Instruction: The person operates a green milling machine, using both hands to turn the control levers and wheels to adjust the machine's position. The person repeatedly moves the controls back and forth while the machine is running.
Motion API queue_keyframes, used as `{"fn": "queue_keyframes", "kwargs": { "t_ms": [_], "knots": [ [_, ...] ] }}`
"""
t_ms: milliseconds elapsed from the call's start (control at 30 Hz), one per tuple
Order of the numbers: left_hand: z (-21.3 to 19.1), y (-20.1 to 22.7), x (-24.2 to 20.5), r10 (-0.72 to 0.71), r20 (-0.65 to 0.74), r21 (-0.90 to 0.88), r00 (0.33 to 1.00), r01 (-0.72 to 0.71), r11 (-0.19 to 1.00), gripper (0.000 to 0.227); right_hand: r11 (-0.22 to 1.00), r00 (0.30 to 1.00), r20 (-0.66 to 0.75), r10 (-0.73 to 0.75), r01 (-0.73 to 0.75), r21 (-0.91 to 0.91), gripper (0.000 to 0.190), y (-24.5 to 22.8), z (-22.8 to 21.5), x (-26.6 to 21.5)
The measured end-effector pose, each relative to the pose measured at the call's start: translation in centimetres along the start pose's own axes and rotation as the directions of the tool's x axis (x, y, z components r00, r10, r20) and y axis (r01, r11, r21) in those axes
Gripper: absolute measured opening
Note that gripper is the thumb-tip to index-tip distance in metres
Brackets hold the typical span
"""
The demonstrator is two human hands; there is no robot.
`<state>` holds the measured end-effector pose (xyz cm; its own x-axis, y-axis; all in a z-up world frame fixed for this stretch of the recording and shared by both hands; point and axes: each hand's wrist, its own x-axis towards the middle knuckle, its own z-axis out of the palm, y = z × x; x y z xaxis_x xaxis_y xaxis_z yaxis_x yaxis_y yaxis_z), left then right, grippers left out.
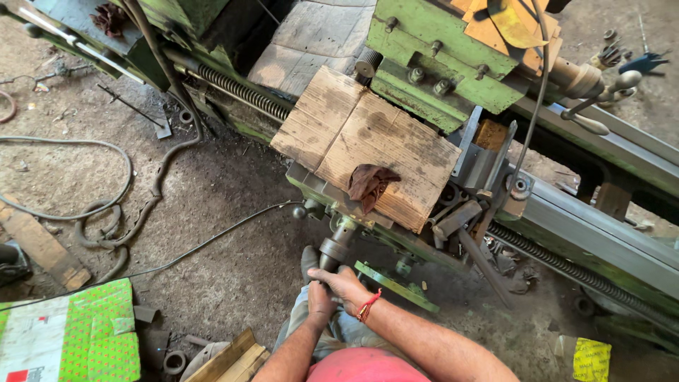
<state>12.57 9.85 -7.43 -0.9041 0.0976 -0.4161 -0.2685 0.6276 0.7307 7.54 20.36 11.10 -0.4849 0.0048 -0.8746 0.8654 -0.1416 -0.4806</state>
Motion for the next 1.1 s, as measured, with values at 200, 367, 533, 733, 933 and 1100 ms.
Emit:
{"fn": "queue_keyframes", "kwargs": {
  "t_ms": [200,367,533,733,933,1100],
  "knots": [
    [0.0,-0.5,0.2,0.122,-0.091,-0.049,0.988,-0.126,0.991,0.042,0.995,0.999,0.021,0.048,-0.049,0.089,0.057,0.1,0.9,0.6],
    [-0.4,-0.5,0.5,0.008,-0.114,-0.112,0.993,-0.021,0.993,0.028,0.993,0.996,-0.044,0.079,-0.075,0.093,0.054,0.2,2.1,1.4],
    [-0.5,-0.4,1.1,-0.094,0.033,0.077,0.995,0.092,0.993,0.022,0.991,0.988,-0.121,0.093,-0.081,0.103,0.063,1.0,3.2,2.6],
    [-0.8,-0.7,1.3,-0.148,0.015,-0.115,0.989,0.148,0.982,0.027,0.994,0.985,-0.166,0.035,-0.017,0.11,0.059,2.9,3.7,4.7],
    [-3.1,-1.2,2.7,-0.184,0.332,-0.515,0.925,0.341,0.786,0.04,0.998,0.985,-0.161,-0.059,0.054,-0.035,0.063,4.6,2.7,6.0],
    [-8.7,-3.9,5.4,0.044,0.853,-0.442,0.519,0.676,0.59,0.051,0.999,0.986,-0.167,0.016,-0.008,0.048,0.056,4.6,2.5,5.6]
  ]
}}
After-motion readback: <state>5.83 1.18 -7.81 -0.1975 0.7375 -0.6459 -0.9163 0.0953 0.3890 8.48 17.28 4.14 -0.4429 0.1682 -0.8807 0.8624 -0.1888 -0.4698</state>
